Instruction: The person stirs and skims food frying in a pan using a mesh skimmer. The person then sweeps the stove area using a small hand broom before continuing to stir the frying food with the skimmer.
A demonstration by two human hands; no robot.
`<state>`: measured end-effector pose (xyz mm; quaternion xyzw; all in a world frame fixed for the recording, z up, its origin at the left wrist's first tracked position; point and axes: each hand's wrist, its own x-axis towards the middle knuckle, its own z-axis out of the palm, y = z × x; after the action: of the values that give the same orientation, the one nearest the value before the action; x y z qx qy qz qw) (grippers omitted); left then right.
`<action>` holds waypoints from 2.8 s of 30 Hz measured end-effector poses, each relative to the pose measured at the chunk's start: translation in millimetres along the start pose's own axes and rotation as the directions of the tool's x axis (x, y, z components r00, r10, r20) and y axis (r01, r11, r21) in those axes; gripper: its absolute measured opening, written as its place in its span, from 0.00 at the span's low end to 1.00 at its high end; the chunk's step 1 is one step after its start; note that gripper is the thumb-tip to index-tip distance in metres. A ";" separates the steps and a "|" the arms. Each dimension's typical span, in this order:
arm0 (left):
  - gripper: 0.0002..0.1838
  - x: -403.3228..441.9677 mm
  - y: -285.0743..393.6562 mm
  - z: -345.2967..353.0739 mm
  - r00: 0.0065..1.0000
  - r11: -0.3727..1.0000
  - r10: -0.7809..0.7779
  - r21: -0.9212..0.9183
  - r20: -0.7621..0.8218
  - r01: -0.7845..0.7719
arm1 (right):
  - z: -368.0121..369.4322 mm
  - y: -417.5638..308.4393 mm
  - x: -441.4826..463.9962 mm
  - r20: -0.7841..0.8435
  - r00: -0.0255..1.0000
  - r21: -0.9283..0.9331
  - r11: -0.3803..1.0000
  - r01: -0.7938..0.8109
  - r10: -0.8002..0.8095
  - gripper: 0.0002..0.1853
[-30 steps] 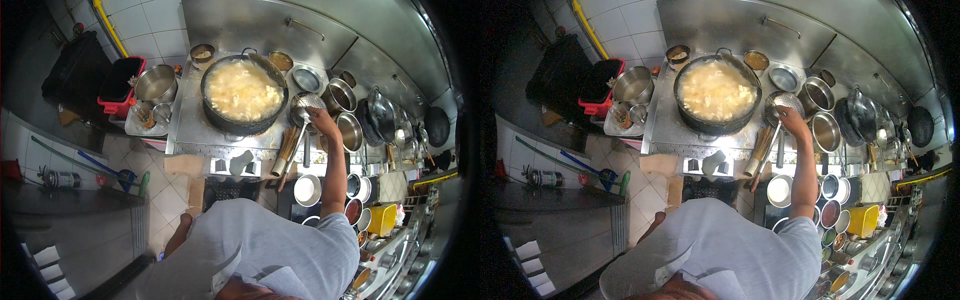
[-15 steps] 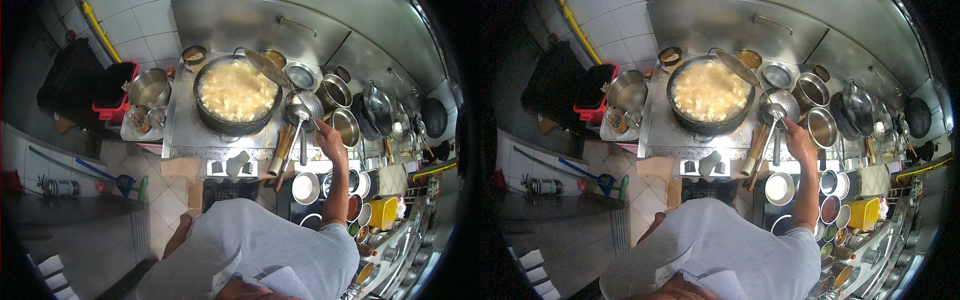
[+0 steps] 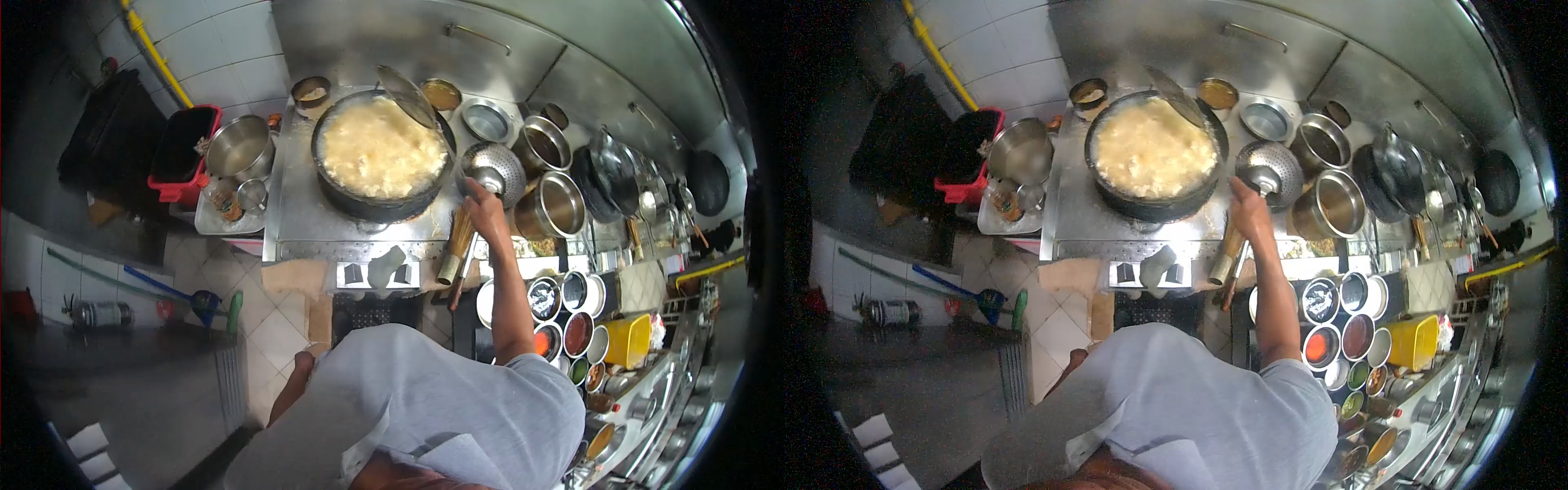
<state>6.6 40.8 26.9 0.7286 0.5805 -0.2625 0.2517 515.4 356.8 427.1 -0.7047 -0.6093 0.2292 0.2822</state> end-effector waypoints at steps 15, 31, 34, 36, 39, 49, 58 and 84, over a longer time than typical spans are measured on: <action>0.16 78.3 -18.2 -48.1 0.988 0.979 0.151 0.131 0.024 -0.153 | 53.5 -19.7 -27.0 0.008 1.000 0.152 0.988 -0.011 0.010 0.24; 0.18 56.1 -22.8 -36.5 0.983 0.971 0.183 0.159 -0.027 -0.177 | 28.6 -18.5 -33.7 0.126 0.979 -0.006 0.987 -0.158 0.158 0.24; 0.17 35.5 -30.0 -17.5 0.989 0.982 0.143 0.121 0.034 -0.146 | 15.0 -12.7 -63.1 0.080 0.996 0.076 0.997 -0.034 0.028 0.25; 0.18 28.3 -30.4 -6.0 0.994 0.994 0.089 0.056 0.060 -0.092 | -7.3 -20.7 -89.8 0.102 0.995 0.045 0.999 -0.001 -0.003 0.24; 0.19 29.4 -42.0 19.6 0.991 0.994 -0.027 -0.099 0.128 0.040 | -22.9 -9.7 -119.6 0.142 0.986 0.135 0.988 0.072 -0.091 0.24; 0.12 16.3 -18.9 17.3 0.999 0.999 0.038 0.007 0.039 -0.038 | 36.7 -36.3 -98.5 0.182 0.981 0.072 0.996 0.057 -0.069 0.23; 0.09 17.1 -13.9 -21.4 0.973 0.962 -0.152 -0.201 0.172 0.186 | -45.9 -48.8 -133.6 0.294 0.956 0.050 0.999 0.004 -0.018 0.22; 0.12 23.1 -9.0 -48.7 0.961 0.701 -0.206 -0.658 0.182 0.275 | 1.2 -25.2 22.4 -0.087 0.965 -0.329 0.922 0.205 -0.246 0.26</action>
<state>6.5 91.8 46.6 0.4910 0.7135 -0.0976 0.4902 499.6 381.5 443.8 -0.6790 -0.6962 0.0490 0.2277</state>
